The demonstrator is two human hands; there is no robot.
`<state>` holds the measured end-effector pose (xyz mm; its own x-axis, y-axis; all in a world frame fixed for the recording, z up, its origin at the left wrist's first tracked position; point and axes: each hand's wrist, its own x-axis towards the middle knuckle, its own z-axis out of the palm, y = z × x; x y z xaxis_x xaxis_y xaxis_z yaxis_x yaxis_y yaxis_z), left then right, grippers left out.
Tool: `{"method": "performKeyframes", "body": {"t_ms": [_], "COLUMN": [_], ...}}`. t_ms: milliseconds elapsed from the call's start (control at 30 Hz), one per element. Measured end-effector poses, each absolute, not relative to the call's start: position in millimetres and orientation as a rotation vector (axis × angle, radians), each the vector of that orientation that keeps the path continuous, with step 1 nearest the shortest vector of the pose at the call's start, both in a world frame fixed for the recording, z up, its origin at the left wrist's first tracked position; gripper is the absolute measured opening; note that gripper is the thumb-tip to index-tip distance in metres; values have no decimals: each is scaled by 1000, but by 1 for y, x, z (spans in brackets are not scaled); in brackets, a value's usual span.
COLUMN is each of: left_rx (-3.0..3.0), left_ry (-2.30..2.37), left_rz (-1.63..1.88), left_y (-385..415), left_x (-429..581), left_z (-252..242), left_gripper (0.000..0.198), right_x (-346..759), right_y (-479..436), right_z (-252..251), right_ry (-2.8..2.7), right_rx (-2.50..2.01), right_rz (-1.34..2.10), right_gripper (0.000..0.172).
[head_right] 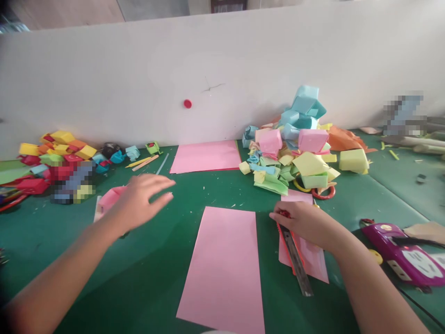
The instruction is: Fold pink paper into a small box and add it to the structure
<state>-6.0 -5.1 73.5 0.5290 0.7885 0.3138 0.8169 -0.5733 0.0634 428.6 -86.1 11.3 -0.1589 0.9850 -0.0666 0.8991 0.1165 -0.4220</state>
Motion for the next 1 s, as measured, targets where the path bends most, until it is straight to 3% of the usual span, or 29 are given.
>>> {"method": "performKeyframes", "body": {"t_ms": [133,267,400,600,800,900,1000], "left_rx": [-3119,-3088,-3068,-3094,-3120,-3135,-3116], "left_ry": [-1298,-1382,-1343,-1301,-1375,-1524,-1827], "left_rz": [83,229,8,-267,-578,-806,-1134], "left_y": [-49,-50,-41,-43,-40,-40,-38], "left_x": [25,41,46,42,44,44,42], "left_z": [53,33,17,16,14,12,12], "left_gripper": [85,83,74,54,22,25,41], "right_x": [428,417,396,380,374,366,358], "right_y": [-83,-85,-88,-90,-91,-90,-88], "right_z": [13,10,2,-2,7,9,9], "right_ry": [-2252,-2262,-2410,-2390,-2191,-2025,-1881], "right_rx": [-1733,-1671,-1566,-1547,-1565,-1592,-1599], "right_rz": [408,253,313,260,478,604,707], "right_gripper": [42,39,37,47,49,40,38]}}
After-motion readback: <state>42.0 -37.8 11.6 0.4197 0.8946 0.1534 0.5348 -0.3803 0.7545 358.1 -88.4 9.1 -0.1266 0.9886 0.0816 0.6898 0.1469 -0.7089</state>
